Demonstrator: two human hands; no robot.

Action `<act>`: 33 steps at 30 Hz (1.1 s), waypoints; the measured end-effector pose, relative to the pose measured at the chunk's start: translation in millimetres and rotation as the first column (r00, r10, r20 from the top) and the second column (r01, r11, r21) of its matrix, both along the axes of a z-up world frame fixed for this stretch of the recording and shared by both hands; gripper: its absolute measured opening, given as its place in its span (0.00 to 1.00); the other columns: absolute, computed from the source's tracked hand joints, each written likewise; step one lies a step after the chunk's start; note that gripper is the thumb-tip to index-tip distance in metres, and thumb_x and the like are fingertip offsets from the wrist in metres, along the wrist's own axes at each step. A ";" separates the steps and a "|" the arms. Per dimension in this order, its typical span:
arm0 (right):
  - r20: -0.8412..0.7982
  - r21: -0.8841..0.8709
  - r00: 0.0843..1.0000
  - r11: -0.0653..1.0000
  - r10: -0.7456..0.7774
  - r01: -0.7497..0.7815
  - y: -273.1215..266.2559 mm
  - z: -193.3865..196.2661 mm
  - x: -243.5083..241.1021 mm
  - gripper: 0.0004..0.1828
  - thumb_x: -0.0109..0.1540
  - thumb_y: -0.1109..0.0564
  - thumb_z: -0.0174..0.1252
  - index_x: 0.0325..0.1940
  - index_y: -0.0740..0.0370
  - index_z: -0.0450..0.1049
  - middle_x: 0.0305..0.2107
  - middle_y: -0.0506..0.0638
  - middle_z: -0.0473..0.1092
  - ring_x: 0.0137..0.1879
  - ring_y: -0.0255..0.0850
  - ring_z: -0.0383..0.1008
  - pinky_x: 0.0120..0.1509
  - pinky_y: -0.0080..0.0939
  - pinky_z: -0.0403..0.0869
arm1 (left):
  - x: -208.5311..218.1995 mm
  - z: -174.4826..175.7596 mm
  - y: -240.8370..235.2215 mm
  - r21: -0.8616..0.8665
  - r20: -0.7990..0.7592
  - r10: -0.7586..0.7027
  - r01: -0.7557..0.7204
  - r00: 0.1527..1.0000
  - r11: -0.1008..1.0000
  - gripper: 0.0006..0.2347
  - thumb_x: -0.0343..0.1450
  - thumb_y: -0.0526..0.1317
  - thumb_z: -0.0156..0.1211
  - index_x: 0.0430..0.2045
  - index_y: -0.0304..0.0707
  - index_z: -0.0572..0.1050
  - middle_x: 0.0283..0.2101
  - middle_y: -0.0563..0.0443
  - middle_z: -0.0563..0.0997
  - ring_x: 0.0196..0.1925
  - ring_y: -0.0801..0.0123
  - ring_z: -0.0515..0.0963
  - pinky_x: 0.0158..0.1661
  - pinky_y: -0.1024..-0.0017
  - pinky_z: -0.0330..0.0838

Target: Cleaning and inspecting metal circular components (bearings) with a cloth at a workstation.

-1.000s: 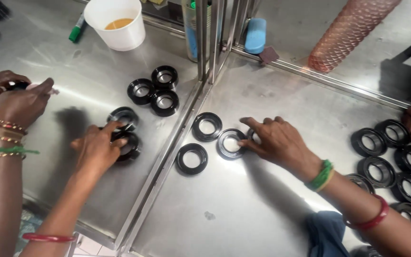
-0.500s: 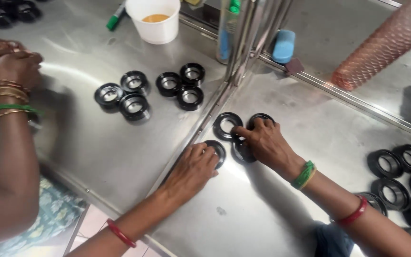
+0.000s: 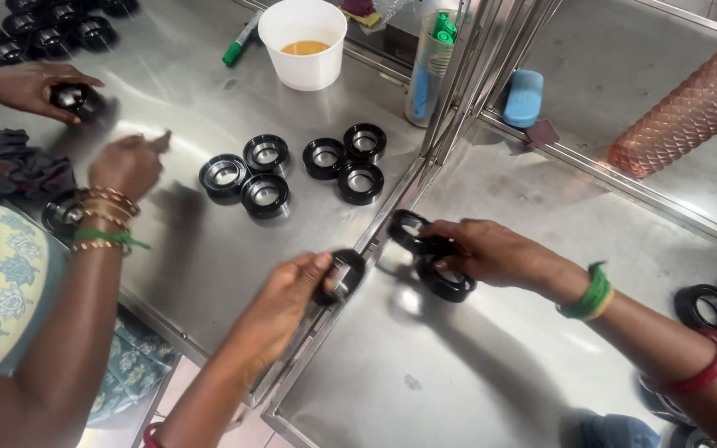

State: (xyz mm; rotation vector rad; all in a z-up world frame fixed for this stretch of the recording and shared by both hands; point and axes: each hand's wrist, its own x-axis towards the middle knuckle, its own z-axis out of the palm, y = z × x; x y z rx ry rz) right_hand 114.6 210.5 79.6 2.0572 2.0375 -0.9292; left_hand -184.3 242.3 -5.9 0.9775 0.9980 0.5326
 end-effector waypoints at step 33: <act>0.126 0.578 0.918 0.780 -0.377 0.241 -205.1 12.6 42.1 0.12 0.63 0.51 0.62 0.37 0.63 0.76 0.28 0.55 0.71 0.36 0.48 0.72 0.40 0.49 0.71 | 90.7 30.0 -7.3 0.910 -0.391 0.102 0.401 0.915 -0.107 0.17 0.73 0.41 0.70 0.54 0.37 0.77 0.55 0.46 0.77 0.63 0.54 0.68 0.65 0.54 0.58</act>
